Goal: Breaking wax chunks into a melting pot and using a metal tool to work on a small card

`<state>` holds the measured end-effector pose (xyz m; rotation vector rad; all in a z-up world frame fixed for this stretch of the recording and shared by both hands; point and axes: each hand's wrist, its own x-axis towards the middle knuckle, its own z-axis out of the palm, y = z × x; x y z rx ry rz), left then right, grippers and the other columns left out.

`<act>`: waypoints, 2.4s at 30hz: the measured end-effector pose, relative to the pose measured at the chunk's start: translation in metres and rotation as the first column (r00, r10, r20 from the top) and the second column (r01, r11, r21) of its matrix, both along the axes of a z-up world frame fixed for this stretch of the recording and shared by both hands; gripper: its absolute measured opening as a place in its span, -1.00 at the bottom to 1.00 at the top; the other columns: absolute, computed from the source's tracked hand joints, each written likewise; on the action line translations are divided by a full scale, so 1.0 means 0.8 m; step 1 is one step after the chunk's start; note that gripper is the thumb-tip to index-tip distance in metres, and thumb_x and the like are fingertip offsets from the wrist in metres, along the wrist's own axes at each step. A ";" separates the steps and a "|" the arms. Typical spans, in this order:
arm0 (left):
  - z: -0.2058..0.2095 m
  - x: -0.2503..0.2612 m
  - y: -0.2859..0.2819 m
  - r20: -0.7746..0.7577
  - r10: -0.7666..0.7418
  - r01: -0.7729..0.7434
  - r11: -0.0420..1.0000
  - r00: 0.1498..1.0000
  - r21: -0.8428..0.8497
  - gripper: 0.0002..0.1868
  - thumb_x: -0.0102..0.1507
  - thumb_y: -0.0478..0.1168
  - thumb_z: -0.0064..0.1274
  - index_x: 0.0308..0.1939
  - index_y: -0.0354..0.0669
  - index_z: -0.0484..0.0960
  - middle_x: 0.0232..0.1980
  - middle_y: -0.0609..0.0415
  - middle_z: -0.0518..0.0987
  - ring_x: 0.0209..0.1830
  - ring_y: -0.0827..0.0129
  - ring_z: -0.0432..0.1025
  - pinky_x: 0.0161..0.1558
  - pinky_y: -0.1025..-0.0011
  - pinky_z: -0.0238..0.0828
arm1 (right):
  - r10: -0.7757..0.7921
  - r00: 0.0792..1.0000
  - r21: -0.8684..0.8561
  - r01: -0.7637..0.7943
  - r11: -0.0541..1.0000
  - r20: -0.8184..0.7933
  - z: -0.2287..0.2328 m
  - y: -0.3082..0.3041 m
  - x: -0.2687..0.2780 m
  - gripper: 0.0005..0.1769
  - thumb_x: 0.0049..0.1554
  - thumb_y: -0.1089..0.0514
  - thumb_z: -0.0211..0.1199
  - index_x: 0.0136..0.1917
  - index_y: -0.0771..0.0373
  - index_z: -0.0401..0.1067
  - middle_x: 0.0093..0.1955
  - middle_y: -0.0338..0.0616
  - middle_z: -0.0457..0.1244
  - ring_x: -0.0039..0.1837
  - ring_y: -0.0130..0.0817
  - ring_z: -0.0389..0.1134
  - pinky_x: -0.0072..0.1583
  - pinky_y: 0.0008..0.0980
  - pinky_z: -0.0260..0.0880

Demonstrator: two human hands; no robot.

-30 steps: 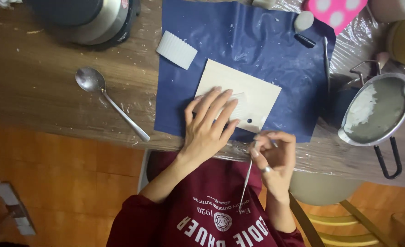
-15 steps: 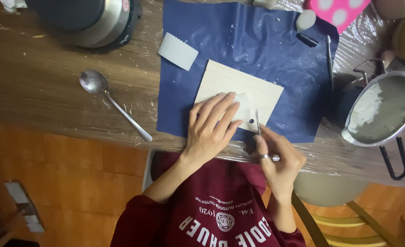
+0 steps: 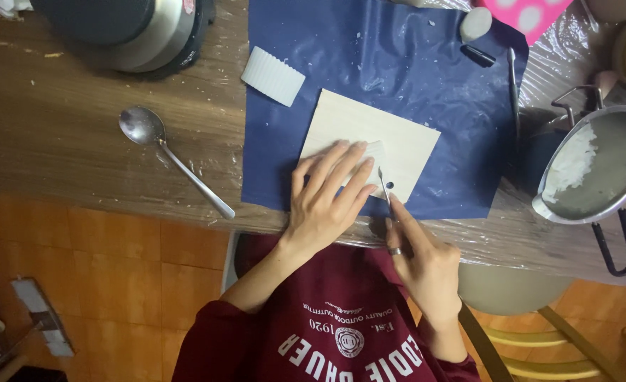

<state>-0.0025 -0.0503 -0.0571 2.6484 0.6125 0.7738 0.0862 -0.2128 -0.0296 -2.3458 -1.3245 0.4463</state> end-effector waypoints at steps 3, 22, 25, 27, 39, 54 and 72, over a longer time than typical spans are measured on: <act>0.000 0.000 0.000 0.056 -0.032 0.032 0.999 0.998 0.001 -0.86 0.26 -0.22 0.12 -0.13 -0.13 0.60 0.08 0.07 0.52 0.14 0.21 0.37 0.05 0.28 0.26 | 0.009 0.998 -0.008 -0.009 1.000 0.064 0.000 -0.001 -0.002 -0.55 0.17 0.18 0.17 0.34 0.07 0.27 -0.30 -0.31 0.31 -0.53 -0.57 -0.16 -0.44 -0.46 -0.06; -0.002 0.000 -0.001 0.095 -0.093 0.097 0.994 0.991 -0.042 -0.82 0.28 -0.27 0.06 -0.08 -0.28 0.59 0.07 -0.01 0.52 0.11 0.12 0.43 0.07 0.30 0.33 | 0.074 0.938 -0.093 -0.045 0.995 0.338 0.011 0.012 -0.010 -0.51 0.11 0.25 0.21 0.32 0.11 0.34 -0.52 -0.38 -0.02 -0.53 -0.51 -0.15 -0.47 -0.39 -0.02; 0.001 0.003 0.001 0.102 -0.096 0.103 0.993 0.990 -0.064 -0.83 0.28 -0.28 0.05 -0.10 -0.29 0.59 0.06 -0.02 0.53 0.11 0.13 0.43 0.07 0.30 0.32 | 0.062 0.945 -0.085 -0.036 0.996 0.321 0.006 0.015 -0.009 -0.46 0.08 0.28 0.19 0.34 0.12 0.32 -0.49 -0.39 -0.04 -0.52 -0.51 -0.15 -0.47 -0.41 -0.01; 0.003 0.004 0.001 0.125 -0.084 0.093 0.994 0.989 -0.064 -0.85 0.26 -0.30 0.08 -0.13 -0.30 0.60 0.03 -0.03 0.54 0.09 0.14 0.44 0.06 0.31 0.33 | 0.051 0.957 -0.048 -0.039 0.998 0.285 0.006 0.015 -0.009 -0.43 0.05 0.33 0.19 0.34 0.16 0.31 -0.48 -0.40 -0.08 -0.48 -0.51 -0.22 -0.47 -0.44 -0.05; -0.005 0.003 0.000 0.071 -0.132 0.141 0.981 0.989 -0.131 -0.81 0.29 -0.31 0.06 -0.05 -0.31 0.53 0.17 -0.20 0.42 0.20 0.06 0.37 0.23 0.25 0.26 | 0.051 0.933 -0.068 -0.028 0.997 0.357 0.006 0.021 -0.009 -0.51 0.08 0.26 0.19 0.30 0.12 0.37 -0.52 -0.36 -0.09 -0.52 -0.52 -0.22 -0.47 -0.42 -0.04; -0.002 0.002 0.001 0.072 -0.101 0.110 0.984 0.992 -0.141 -0.73 0.30 -0.28 0.04 0.01 -0.40 0.51 0.14 -0.16 0.47 0.18 0.13 0.40 0.23 0.27 0.22 | 0.083 0.951 -0.072 -0.065 0.995 0.299 0.012 0.019 -0.010 -0.51 0.12 0.26 0.20 0.33 0.19 0.30 -0.50 -0.39 0.04 -0.54 -0.49 -0.20 -0.49 -0.40 -0.02; -0.004 0.000 0.000 0.093 -0.122 0.137 0.975 0.988 -0.176 -0.70 0.30 -0.26 0.04 0.05 -0.37 0.47 0.18 -0.19 0.43 0.21 0.08 0.37 0.27 0.20 0.20 | 0.067 0.924 -0.134 -0.017 0.991 0.377 0.007 0.028 -0.009 -0.51 0.12 0.19 0.17 0.33 0.09 0.33 -0.59 -0.38 -0.07 -0.60 -0.57 -0.12 -0.50 -0.37 0.01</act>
